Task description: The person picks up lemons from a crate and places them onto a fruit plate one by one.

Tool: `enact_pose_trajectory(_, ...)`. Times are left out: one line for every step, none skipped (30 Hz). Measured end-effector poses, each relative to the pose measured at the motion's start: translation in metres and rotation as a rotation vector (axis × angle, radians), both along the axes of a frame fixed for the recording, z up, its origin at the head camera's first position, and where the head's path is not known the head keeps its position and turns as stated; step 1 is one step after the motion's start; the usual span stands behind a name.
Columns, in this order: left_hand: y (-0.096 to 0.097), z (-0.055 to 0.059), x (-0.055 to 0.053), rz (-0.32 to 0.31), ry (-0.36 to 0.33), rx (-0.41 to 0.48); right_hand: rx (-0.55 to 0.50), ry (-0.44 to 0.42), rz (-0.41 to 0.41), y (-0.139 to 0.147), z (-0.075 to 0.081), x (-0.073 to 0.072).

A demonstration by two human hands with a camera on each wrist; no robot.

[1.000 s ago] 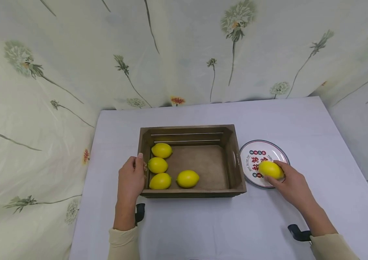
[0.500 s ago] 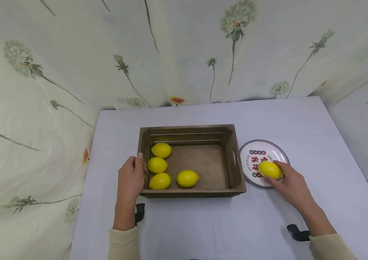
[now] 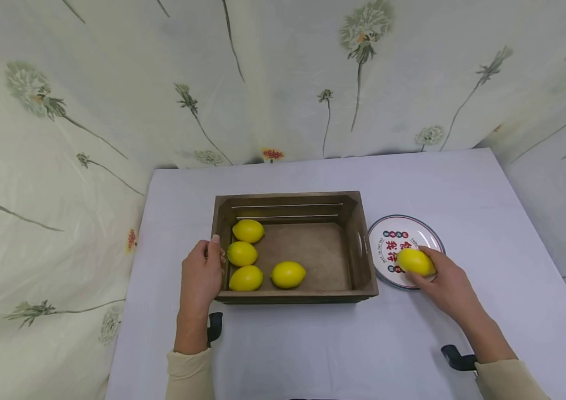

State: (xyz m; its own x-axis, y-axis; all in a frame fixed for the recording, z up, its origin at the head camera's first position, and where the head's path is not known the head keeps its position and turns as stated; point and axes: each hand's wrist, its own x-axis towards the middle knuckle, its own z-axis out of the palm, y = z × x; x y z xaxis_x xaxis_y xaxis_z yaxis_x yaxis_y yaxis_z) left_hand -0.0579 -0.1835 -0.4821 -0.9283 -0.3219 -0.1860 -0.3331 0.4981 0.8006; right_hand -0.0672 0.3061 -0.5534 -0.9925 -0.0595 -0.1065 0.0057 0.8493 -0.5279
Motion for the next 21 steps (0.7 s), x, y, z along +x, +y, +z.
enact_pose_trajectory(-0.0001, -0.0001, 0.0000, 0.000, 0.001, -0.001, 0.000, 0.002, 0.001, 0.0001, -0.0001, 0.0000)
enact_pose_trajectory(-0.0001, -0.0002, 0.0000, 0.000, 0.002, -0.001, 0.000, 0.002, 0.001, 0.0001, -0.0001, 0.0001)
enact_pose_trajectory(-0.0002, -0.0005, 0.0000, 0.000, 0.003, -0.001, 0.000, 0.003, 0.002, 0.0002, -0.0002, 0.0001)
enact_pose_trajectory(-0.0002, -0.0006, 0.0000, -0.001, 0.004, -0.001, -0.001, 0.004, 0.001, 0.0004, -0.0005, 0.0000)
enact_pose_trajectory(-0.0003, -0.0009, 0.0000, -0.002, 0.002, 0.000, -0.001, 0.004, 0.000, 0.0004, -0.0006, 0.0000)
enact_pose_trajectory(-0.0005, -0.0011, 0.0000, -0.001, 0.002, 0.002, 0.000, 0.004, -0.001, 0.0005, -0.0007, -0.0001)
enact_pose_trajectory(-0.0007, -0.0014, 0.0000, 0.000, 0.001, 0.004, 0.002, 0.003, -0.001, 0.0007, -0.0008, -0.0001)
enact_pose_trajectory(-0.0009, -0.0016, 0.0000, 0.000, -0.001, 0.006, 0.001, 0.001, -0.002, 0.0008, -0.0009, -0.0002)
enact_pose_trajectory(-0.0011, -0.0017, 0.0000, 0.001, -0.002, 0.006, 0.002, 0.001, -0.003, 0.0011, -0.0011, -0.0003)
enact_pose_trajectory(-0.0012, -0.0017, -0.0001, 0.001, -0.002, 0.007, 0.003, 0.002, -0.003, 0.0012, -0.0010, -0.0004)
enact_pose_trajectory(-0.0013, -0.0017, -0.0001, 0.001, -0.002, 0.009, 0.005, 0.002, -0.004, 0.0014, -0.0011, -0.0004)
enact_pose_trajectory(-0.0013, -0.0016, -0.0001, 0.001, -0.001, 0.009, 0.005, 0.003, -0.003, 0.0018, -0.0012, -0.0006)
enact_pose_trajectory(-0.0013, -0.0016, -0.0001, 0.001, -0.002, 0.008, 0.005, 0.005, -0.003, 0.0022, -0.0015, -0.0007)
enact_pose_trajectory(-0.0012, -0.0014, -0.0002, 0.001, -0.002, 0.008, 0.005, 0.007, -0.003, 0.0023, -0.0013, -0.0006)
enact_pose_trajectory(-0.0011, -0.0012, -0.0002, 0.001, -0.003, 0.007, 0.006, 0.009, -0.003, 0.0025, -0.0015, -0.0006)
enact_pose_trajectory(-0.0010, -0.0011, -0.0003, 0.000, -0.004, 0.008, 0.005, 0.011, -0.003, 0.0025, -0.0014, -0.0006)
enact_pose_trajectory(-0.0010, -0.0009, -0.0002, 0.001, -0.006, 0.008, 0.005, 0.010, -0.003, 0.0027, -0.0017, -0.0006)
enact_pose_trajectory(-0.0009, -0.0009, -0.0003, 0.001, -0.008, 0.007, 0.005, 0.011, -0.004, 0.0026, -0.0016, -0.0006)
enact_pose_trajectory(-0.0008, -0.0008, -0.0002, 0.002, -0.010, 0.007, 0.007, 0.012, -0.004, 0.0025, -0.0018, -0.0006)
enact_pose_trajectory(-0.0008, -0.0006, -0.0002, 0.002, -0.011, 0.007, 0.006, 0.011, -0.004, 0.0023, -0.0016, -0.0004)
enact_pose_trajectory(-0.0007, -0.0003, -0.0001, 0.002, -0.011, 0.008, 0.006, 0.011, -0.004, 0.0022, -0.0018, -0.0004)
